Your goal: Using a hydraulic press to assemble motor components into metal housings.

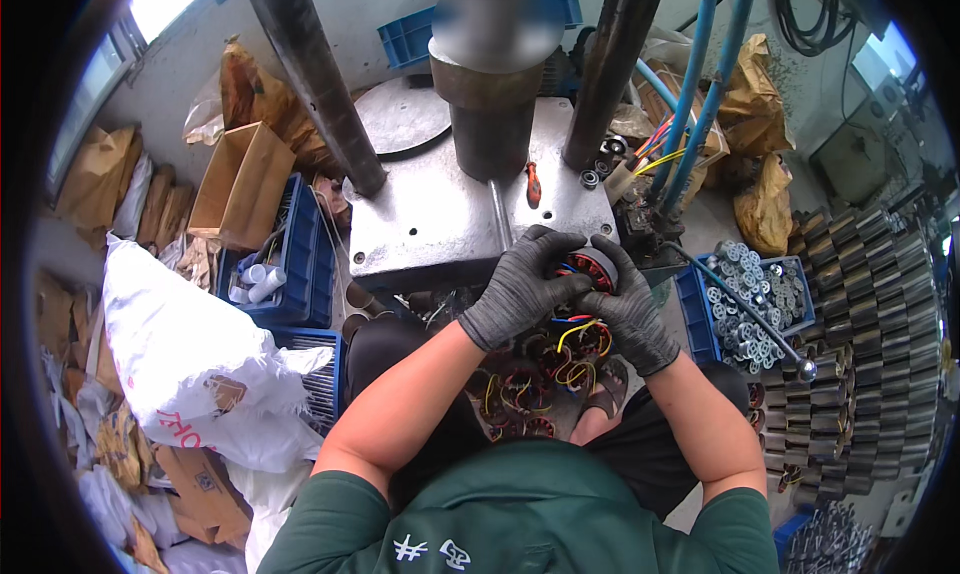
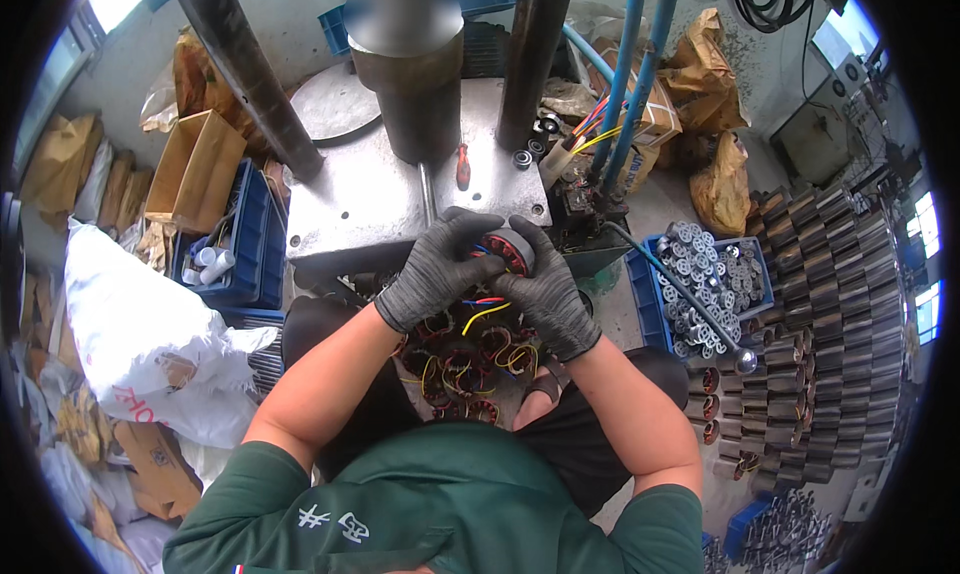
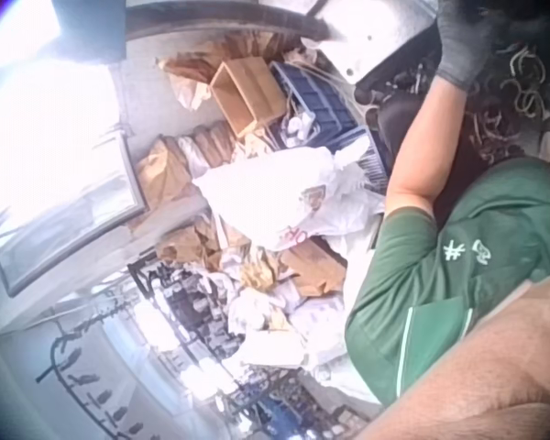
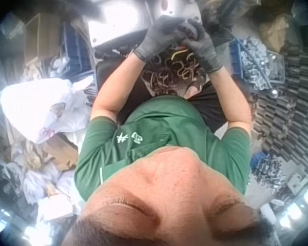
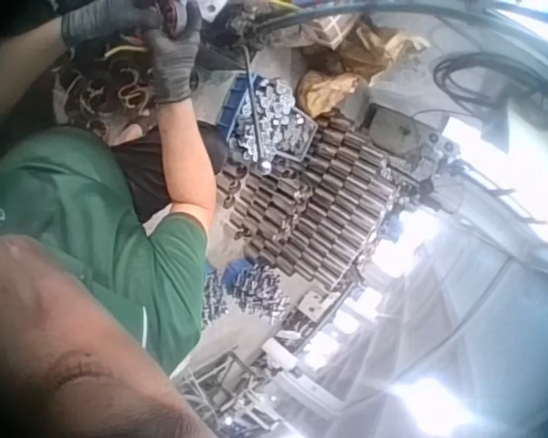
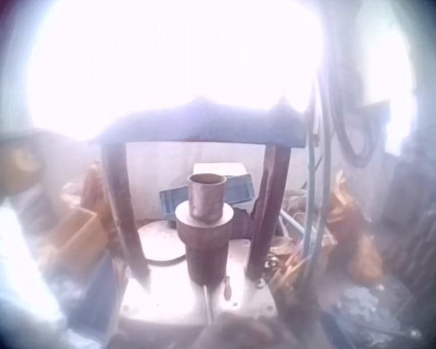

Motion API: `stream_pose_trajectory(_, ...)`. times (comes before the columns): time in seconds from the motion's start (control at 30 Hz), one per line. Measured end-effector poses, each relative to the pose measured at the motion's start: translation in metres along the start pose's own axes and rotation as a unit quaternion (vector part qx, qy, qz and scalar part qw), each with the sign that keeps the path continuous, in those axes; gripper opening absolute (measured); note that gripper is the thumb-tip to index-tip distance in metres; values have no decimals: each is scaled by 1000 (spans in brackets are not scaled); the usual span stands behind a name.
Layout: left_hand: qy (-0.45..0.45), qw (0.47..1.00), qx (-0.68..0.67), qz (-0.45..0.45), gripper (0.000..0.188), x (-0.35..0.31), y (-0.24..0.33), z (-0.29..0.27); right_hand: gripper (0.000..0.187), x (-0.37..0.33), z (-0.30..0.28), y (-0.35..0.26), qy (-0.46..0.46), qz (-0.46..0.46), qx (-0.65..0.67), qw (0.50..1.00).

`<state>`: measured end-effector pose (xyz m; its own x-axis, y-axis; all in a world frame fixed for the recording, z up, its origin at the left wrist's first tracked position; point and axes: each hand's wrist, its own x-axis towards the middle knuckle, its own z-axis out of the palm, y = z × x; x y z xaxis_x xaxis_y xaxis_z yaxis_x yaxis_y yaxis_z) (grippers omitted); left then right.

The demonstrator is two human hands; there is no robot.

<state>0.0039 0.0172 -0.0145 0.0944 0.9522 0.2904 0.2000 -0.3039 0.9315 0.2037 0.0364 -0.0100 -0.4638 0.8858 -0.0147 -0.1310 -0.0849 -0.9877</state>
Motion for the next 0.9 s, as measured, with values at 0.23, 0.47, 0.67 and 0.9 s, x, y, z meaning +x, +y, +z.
stream_pose_trajectory(0.23,37,991,97,81,50,-1,0,-1,81,-2,-2,-4,-37,5,12,999)
stream_pose_trajectory(0.47,60,980,132,138,49,0,0,-1,76,-7,10,-17,-29,52,107,992)
stream_pose_trajectory(0.67,72,977,169,104,51,-1,0,0,71,-11,22,-20,-13,45,76,996)
stream_pose_trajectory(0.9,73,995,55,40,60,-5,18,1,68,-1,5,-26,-21,68,285,956)
